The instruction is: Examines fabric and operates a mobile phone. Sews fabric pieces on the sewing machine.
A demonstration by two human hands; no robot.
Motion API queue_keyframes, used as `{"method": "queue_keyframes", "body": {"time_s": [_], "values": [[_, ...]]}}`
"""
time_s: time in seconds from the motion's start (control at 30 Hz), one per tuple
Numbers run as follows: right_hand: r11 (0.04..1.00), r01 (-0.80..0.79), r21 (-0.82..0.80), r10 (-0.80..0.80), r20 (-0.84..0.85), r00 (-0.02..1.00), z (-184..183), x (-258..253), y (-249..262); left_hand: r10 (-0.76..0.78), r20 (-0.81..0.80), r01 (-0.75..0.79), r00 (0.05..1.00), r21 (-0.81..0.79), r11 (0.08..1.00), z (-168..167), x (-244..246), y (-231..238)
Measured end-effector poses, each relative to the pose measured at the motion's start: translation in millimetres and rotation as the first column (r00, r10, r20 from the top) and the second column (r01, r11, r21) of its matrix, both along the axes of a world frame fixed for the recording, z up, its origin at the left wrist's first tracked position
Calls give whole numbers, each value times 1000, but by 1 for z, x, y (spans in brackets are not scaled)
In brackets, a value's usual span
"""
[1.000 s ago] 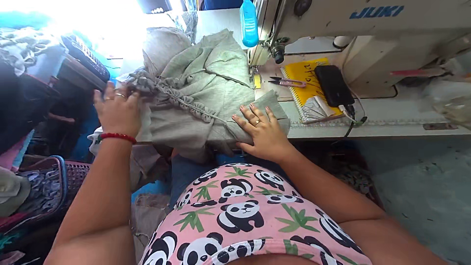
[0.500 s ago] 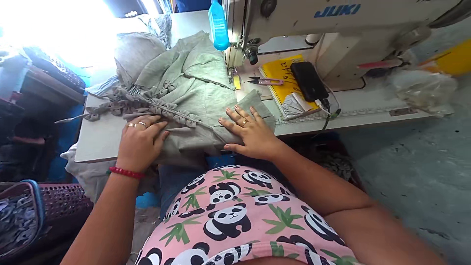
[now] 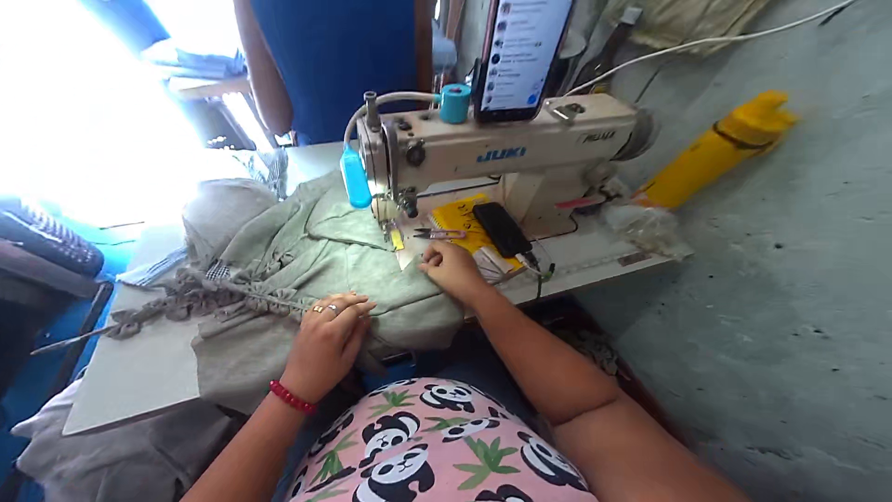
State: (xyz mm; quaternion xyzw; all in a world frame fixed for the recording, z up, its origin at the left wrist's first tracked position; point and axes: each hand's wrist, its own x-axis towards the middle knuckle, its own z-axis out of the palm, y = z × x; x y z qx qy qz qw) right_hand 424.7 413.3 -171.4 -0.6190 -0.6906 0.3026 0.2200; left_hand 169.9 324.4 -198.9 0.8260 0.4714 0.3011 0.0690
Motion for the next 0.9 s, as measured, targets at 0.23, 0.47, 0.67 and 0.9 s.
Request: {"method": "queue_keyframes", "body": {"time_s": [0.23,0.47,0.67,0.9], "values": [[964,-170,204,255,-529,810,22,-7,-59,-60,201,112,978,-262,958,42,22,8],[786,-156,598,495,-457,739,35,6,-87,-77,410,169,909,-192,967,75,42,0],[721,-97,686,508,-427,748,50,22,-95,-132,334,146,933,-15,989,88,46,-22],[732,-194,653,513,-342,787,66,22,-106,-157,201,150,967,48,987,94,46,-42]]}}
